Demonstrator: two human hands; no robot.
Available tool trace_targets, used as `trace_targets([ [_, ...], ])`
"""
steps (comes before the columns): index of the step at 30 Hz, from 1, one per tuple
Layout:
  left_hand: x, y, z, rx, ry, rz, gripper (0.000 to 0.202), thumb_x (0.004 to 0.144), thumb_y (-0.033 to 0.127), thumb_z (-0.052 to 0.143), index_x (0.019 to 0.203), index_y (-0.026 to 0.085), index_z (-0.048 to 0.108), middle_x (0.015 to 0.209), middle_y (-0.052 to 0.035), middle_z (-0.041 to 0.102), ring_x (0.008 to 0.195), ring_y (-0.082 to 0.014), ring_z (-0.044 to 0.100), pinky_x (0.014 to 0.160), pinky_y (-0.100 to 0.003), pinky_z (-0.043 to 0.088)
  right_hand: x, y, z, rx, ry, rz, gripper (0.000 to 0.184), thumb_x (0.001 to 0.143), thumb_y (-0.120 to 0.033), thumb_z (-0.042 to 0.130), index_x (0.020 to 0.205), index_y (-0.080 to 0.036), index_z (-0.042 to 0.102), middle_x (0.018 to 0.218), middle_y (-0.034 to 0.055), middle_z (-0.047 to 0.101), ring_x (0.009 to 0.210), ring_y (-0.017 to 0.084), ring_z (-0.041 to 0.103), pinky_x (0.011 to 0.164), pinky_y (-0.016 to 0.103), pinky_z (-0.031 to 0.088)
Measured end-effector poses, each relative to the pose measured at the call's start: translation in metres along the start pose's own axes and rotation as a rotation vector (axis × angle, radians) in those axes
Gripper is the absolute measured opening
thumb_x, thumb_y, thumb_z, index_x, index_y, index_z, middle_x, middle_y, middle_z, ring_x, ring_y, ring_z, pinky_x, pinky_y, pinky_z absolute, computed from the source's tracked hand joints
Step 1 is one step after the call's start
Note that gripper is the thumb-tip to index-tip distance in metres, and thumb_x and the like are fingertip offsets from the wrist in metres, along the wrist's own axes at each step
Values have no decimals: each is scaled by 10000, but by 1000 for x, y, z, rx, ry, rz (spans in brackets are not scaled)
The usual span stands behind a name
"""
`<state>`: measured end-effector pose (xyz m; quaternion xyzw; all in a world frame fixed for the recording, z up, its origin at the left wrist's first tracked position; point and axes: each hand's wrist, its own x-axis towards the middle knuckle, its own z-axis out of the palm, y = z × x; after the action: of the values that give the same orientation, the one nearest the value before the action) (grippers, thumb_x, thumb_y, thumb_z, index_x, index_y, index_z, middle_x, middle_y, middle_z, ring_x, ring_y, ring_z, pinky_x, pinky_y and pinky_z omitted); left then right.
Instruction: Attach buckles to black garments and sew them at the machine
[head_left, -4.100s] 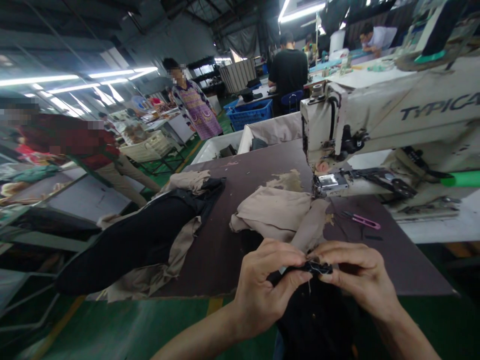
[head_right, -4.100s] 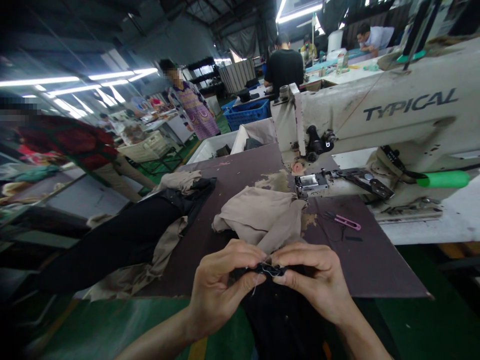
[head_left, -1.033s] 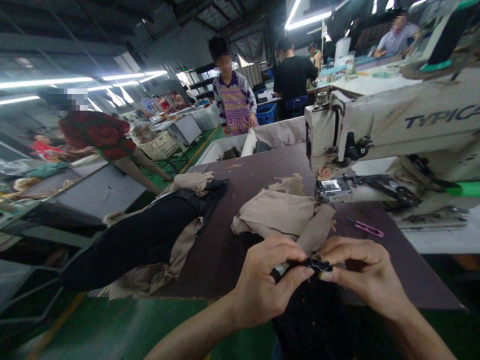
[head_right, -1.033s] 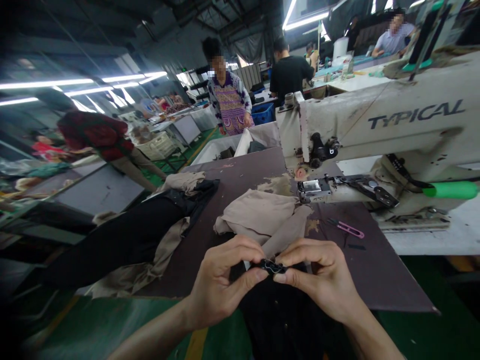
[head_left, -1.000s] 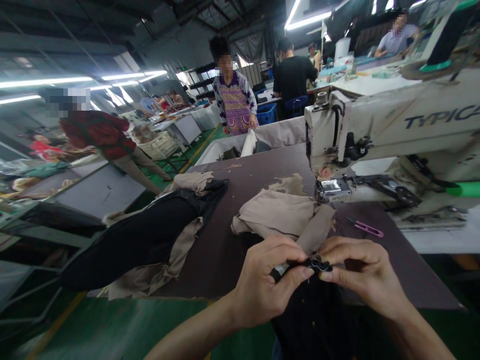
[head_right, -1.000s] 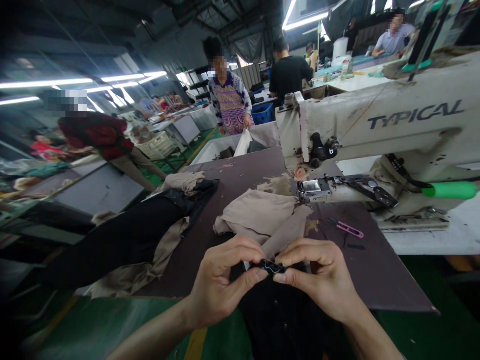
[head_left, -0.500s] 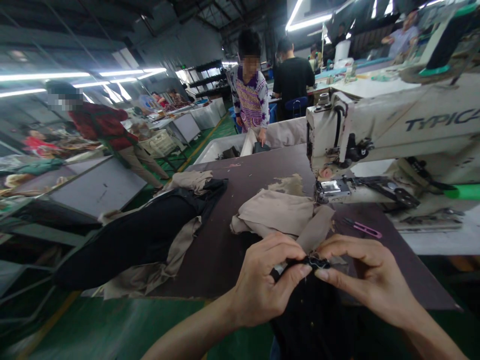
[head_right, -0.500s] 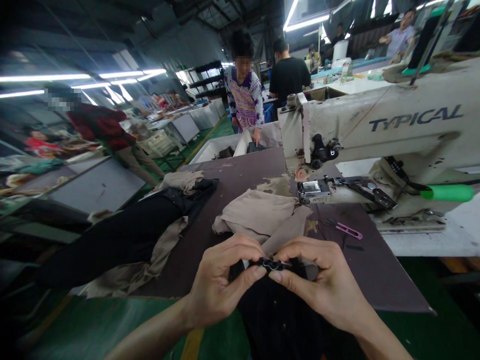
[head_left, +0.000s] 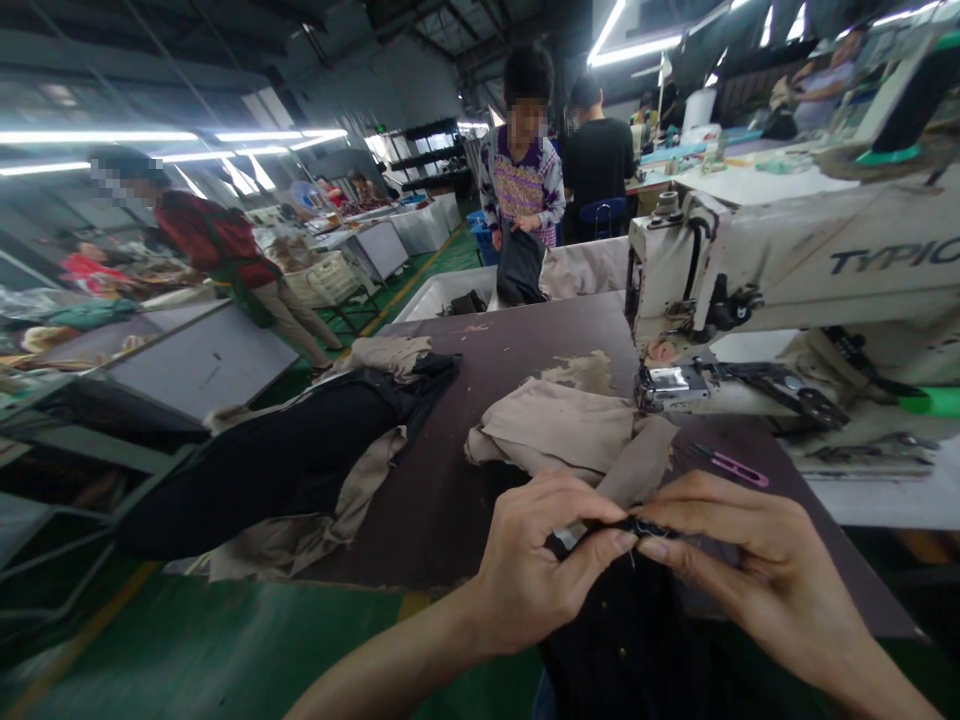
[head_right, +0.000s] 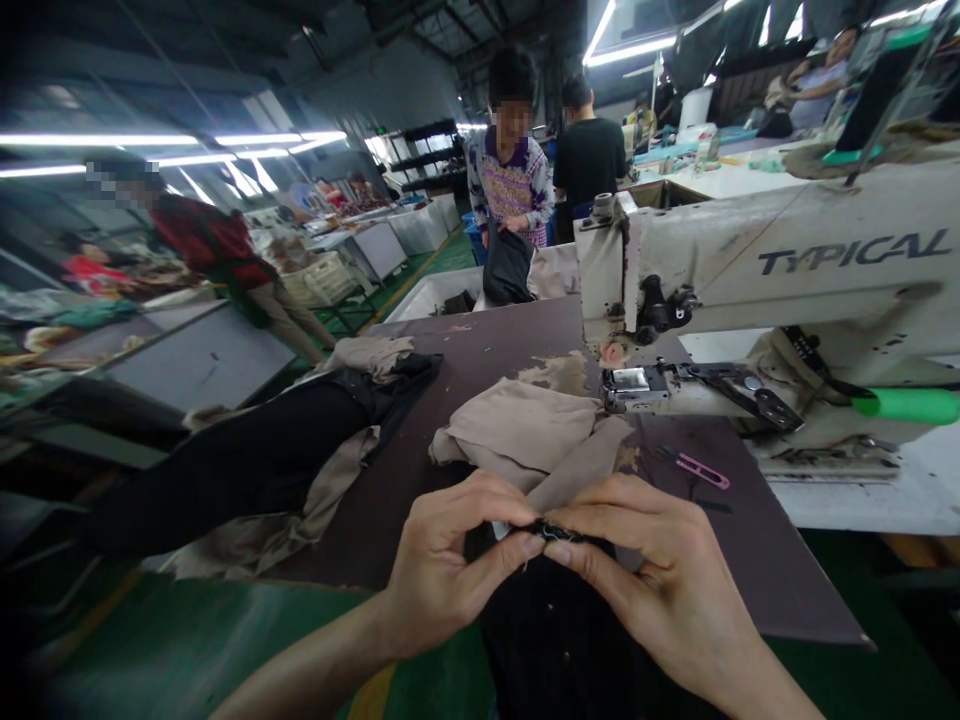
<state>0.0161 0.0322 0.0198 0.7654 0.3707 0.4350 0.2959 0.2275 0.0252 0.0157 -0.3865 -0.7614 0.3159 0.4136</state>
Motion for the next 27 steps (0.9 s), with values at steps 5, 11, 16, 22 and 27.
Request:
trace_targets([
  [5,-7,-5,9,-95,106,-236,257,833,251,691,1079,193,650,816,-14,680,746,-138,641,712,-246,499,-1,0,6,-86,96,-24,224,854,-189,710,1052,-293,730,1014,-8,724,911,142,693,807,193,558],
  [11,-17,-5,21,-74,178,-196,162,935,237,532,970,183,680,979,-68,627,934,-175,607,829,-292,494,6,-2,13,-158,168,-119,221,839,-167,714,1036,-263,735,933,6,744,795,153,709,734,219,568],
  [16,-20,-17,20,-12,355,-198,191,959,250,486,1075,197,629,1132,-81,657,1072,-211,604,959,-349,475,37,-17,26,-210,175,-226,163,856,-179,685,1001,-220,745,898,33,743,747,167,702,681,245,555],
  [22,-7,-32,-79,454,647,-97,231,969,328,449,957,174,621,854,6,645,782,-124,623,705,-220,496,123,-72,84,-200,166,-330,152,881,-256,630,879,-177,760,751,34,705,699,160,673,698,246,494],
  [27,60,14,-209,743,360,-97,574,900,255,108,1007,15,618,736,90,513,865,-76,621,829,-366,386,184,-110,117,192,373,-199,590,941,-481,273,969,-102,725,819,-14,697,903,116,661,869,272,408],
])
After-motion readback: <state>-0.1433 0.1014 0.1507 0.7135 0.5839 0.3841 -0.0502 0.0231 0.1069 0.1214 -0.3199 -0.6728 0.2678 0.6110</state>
